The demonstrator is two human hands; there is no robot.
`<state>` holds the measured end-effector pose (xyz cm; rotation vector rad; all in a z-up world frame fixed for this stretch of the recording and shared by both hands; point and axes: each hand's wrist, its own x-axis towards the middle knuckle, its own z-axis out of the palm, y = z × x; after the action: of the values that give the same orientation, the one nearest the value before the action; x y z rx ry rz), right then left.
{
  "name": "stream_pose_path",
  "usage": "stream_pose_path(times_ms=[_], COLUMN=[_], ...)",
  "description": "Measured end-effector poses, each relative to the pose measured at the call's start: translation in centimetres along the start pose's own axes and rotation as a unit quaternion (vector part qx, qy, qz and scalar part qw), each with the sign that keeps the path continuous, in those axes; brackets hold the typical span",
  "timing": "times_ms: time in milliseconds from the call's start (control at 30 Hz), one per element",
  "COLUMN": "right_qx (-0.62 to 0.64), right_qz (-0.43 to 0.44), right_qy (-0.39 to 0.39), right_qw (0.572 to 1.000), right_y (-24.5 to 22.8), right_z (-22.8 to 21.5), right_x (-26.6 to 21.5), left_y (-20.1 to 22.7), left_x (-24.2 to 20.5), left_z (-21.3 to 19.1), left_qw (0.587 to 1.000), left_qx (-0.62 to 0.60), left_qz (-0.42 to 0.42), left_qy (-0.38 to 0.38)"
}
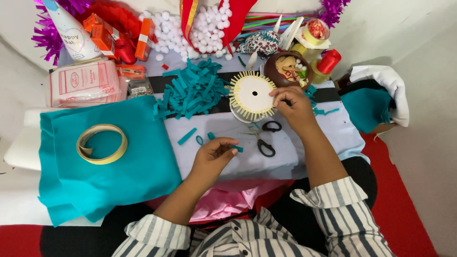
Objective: Applying a decorative fabric border to a circular handicraft base by cutting and placing small fabric strips.
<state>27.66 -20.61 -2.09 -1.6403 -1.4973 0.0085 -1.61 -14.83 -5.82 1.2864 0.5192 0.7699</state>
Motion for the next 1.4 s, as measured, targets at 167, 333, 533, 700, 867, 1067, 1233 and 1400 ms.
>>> stream_pose_path(times_ms=[167, 333, 533, 700, 867, 1067, 1233, 1400], right_qx=[0.024, -0.069, 0.338, 0.389, 0.376, 0.398, 0.392, 0.382], right_qz=[0.054, -0.033, 0.019, 0.081, 0.102, 0.142, 0.157, 0.174], right_qy=[0.005, 0.079, 0.031, 0.022, 0.034, 0.022, 0.023, 0.027], right_qw=[0.998, 0.994, 0.940, 0.917, 0.920, 0.906, 0.906, 0.907], right_y=[-1.5, -5.2, -6.3, -10.0, -10.1, -9.6, -9.2, -9.3], right_z=[-0.3, -1.5, 5.9, 9.3, 9.4, 9.4, 9.6, 9.7], right_x=[0.0, -0.2, -6.2, -8.1, -7.8, -7.8, -8.0, -7.8], left_y=[-0.6, -0.3, -0.5, -0.1, -0.1, 0.2, 0.7, 0.6], left_x=[0.1, 0.2, 0.5, 0.2, 0.3, 0.3, 0.0, 0.1], left_z=[0.0, 0.1, -0.4, 0.1, -0.1, -0.1, -0.1, 0.1], left_qw=[1.000, 0.999, 0.993, 0.991, 0.991, 0.992, 0.994, 0.994], left_qx=[0.007, -0.020, -0.088, -0.087, -0.091, -0.079, -0.066, -0.068], left_qz=[0.009, 0.021, 0.020, 0.028, 0.021, 0.019, 0.021, 0.033], left_qy=[-0.008, 0.018, 0.077, 0.099, 0.097, 0.093, 0.083, 0.082])
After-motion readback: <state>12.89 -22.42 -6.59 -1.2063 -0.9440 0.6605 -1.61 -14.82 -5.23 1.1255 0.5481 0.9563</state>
